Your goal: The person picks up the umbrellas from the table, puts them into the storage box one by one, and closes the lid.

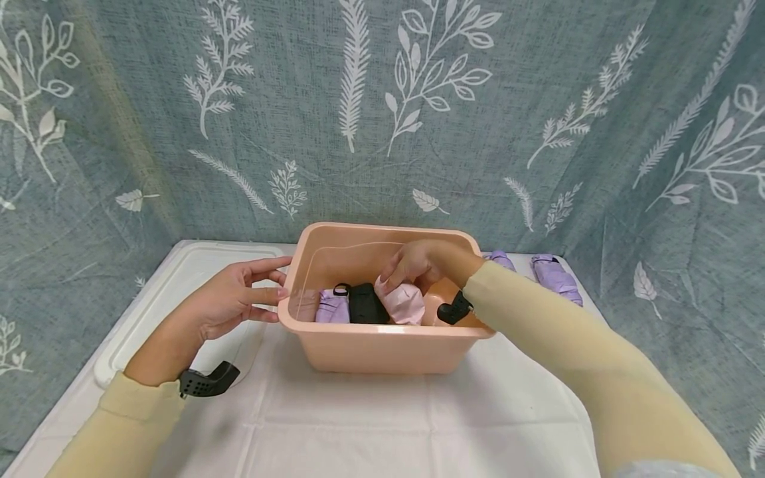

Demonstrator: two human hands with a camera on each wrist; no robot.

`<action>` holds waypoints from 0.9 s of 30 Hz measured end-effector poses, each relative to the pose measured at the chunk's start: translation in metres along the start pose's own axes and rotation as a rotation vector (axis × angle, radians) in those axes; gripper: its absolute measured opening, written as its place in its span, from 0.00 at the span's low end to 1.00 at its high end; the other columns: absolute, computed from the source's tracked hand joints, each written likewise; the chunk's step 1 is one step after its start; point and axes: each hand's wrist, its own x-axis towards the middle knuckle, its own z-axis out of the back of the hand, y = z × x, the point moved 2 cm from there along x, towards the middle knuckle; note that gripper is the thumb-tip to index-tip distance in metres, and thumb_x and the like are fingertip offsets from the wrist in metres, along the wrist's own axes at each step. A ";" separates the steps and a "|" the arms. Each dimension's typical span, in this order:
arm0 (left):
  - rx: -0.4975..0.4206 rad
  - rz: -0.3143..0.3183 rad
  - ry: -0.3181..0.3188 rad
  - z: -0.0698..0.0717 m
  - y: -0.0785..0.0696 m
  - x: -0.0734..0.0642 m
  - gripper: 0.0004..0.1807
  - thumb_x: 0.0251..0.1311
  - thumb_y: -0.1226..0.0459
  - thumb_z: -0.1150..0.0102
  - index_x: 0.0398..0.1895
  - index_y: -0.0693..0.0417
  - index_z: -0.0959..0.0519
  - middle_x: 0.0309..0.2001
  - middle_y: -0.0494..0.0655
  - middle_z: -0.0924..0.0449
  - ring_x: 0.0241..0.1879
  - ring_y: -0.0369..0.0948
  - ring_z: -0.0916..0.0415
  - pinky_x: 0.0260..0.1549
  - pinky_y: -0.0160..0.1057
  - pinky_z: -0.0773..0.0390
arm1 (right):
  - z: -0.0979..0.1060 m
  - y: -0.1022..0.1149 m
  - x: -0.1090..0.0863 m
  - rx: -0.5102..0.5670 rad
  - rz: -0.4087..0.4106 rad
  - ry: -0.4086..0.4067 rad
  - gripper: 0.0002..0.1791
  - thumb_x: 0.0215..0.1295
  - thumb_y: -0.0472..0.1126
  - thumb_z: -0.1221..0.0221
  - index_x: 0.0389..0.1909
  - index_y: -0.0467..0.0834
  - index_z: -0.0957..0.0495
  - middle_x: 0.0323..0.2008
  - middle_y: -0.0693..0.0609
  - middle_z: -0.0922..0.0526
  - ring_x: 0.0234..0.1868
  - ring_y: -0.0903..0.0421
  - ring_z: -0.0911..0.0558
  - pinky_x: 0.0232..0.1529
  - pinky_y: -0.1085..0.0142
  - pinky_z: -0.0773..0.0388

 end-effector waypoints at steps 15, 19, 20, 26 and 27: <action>0.001 0.002 0.006 -0.001 -0.001 0.001 0.43 0.67 0.70 0.36 0.82 0.57 0.45 0.52 0.45 0.27 0.40 0.39 0.15 0.38 0.40 0.11 | -0.001 -0.017 0.009 -0.126 0.022 -0.020 0.24 0.69 0.35 0.36 0.65 0.41 0.24 0.48 0.52 0.17 0.38 0.56 0.17 0.43 0.70 0.16; 0.000 -0.005 0.005 -0.001 0.000 0.000 0.43 0.67 0.70 0.36 0.82 0.57 0.46 0.51 0.43 0.27 0.40 0.38 0.16 0.39 0.41 0.11 | -0.001 -0.019 0.012 -0.133 0.016 -0.014 0.25 0.68 0.33 0.35 0.65 0.39 0.25 0.50 0.49 0.18 0.40 0.54 0.17 0.44 0.68 0.15; -0.001 -0.008 0.005 -0.001 0.000 0.000 0.43 0.67 0.70 0.36 0.82 0.57 0.46 0.50 0.43 0.27 0.40 0.38 0.16 0.38 0.41 0.11 | -0.001 -0.019 0.012 -0.133 0.010 -0.015 0.25 0.68 0.33 0.35 0.65 0.39 0.25 0.50 0.49 0.19 0.40 0.54 0.17 0.44 0.68 0.15; -0.012 -0.012 0.008 -0.001 0.002 0.001 0.43 0.66 0.71 0.36 0.82 0.58 0.46 0.50 0.43 0.27 0.39 0.39 0.16 0.37 0.41 0.10 | -0.002 -0.021 0.012 -0.214 -0.027 -0.018 0.26 0.67 0.35 0.35 0.65 0.41 0.26 0.53 0.50 0.21 0.43 0.48 0.14 0.51 0.58 0.14; -0.011 -0.012 0.008 -0.001 0.001 0.001 0.43 0.66 0.71 0.36 0.82 0.58 0.46 0.50 0.43 0.27 0.39 0.39 0.15 0.37 0.41 0.10 | -0.002 -0.021 0.012 -0.228 -0.032 -0.022 0.26 0.67 0.36 0.34 0.65 0.41 0.26 0.55 0.49 0.22 0.45 0.47 0.13 0.52 0.55 0.13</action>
